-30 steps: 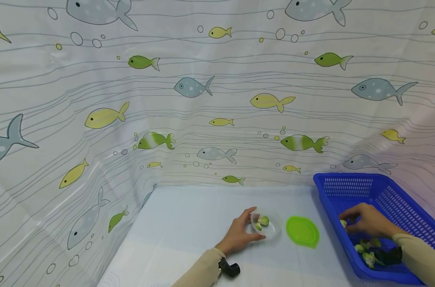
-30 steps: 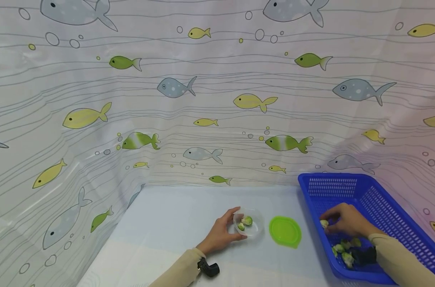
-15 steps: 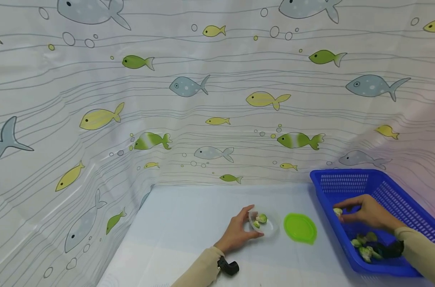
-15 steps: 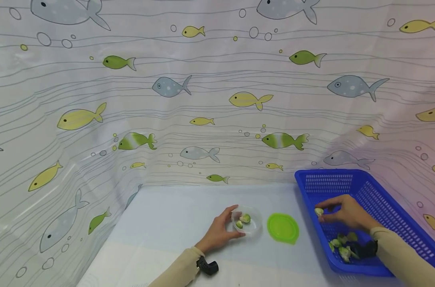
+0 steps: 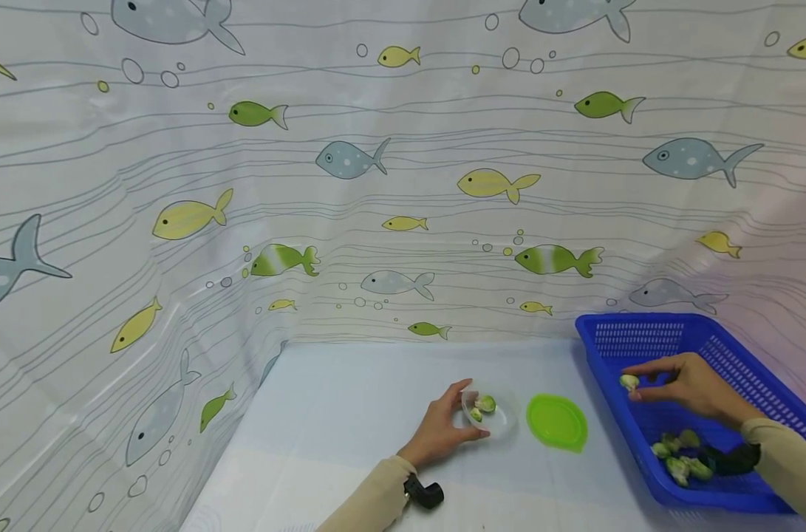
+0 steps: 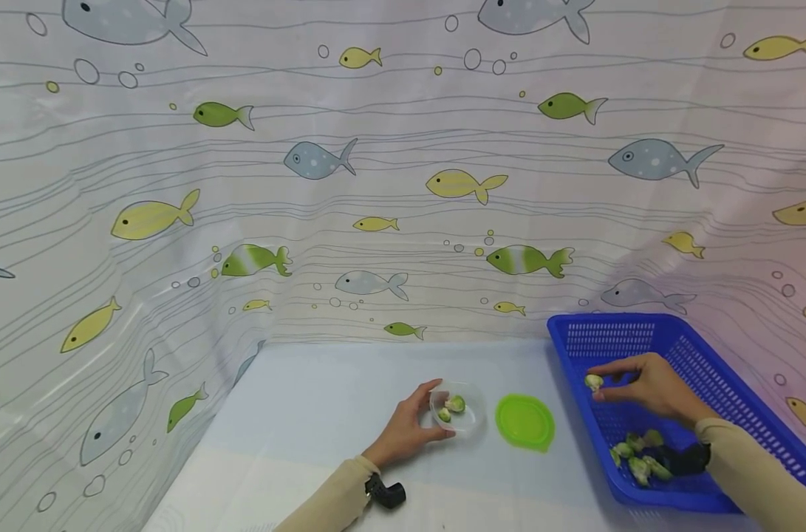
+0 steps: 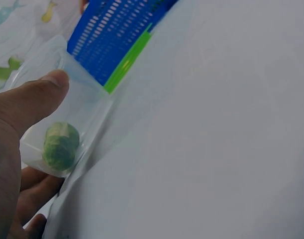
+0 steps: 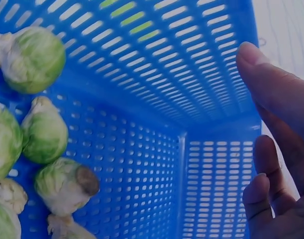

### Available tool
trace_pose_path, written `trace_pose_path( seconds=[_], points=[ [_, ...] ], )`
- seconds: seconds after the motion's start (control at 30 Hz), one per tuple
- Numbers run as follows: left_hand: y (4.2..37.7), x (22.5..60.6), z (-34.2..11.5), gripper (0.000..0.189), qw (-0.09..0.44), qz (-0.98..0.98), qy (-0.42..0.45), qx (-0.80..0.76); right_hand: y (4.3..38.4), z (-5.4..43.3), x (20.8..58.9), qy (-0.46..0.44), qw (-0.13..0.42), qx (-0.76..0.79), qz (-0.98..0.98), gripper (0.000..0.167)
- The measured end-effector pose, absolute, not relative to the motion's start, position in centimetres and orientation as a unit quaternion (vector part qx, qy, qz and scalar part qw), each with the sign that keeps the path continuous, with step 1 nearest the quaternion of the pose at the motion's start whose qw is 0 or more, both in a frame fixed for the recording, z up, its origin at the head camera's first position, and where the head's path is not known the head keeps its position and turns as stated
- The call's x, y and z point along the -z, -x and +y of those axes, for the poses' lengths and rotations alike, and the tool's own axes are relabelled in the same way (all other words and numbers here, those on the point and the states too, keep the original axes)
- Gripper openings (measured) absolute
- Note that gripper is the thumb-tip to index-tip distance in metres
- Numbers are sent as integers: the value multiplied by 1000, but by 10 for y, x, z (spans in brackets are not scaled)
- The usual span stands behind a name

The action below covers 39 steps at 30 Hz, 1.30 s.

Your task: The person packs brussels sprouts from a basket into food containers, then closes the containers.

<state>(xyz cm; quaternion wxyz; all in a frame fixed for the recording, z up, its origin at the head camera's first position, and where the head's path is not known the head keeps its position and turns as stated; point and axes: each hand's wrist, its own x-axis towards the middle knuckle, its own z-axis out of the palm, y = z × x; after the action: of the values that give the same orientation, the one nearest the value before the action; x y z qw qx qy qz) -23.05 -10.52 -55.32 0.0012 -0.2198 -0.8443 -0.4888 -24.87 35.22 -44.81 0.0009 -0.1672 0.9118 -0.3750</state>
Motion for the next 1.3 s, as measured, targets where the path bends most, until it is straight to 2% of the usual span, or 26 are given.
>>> trace_pose_path(
  seconds=[0.7, 1.3],
  points=[
    [231, 552, -105, 94, 0, -843, 219, 491, 249, 310, 432, 177, -49, 383, 905, 41],
    [231, 553, -105, 93, 1, -842, 222, 492, 254, 262, 426, 199, -18, 421, 885, 39]
  ],
)
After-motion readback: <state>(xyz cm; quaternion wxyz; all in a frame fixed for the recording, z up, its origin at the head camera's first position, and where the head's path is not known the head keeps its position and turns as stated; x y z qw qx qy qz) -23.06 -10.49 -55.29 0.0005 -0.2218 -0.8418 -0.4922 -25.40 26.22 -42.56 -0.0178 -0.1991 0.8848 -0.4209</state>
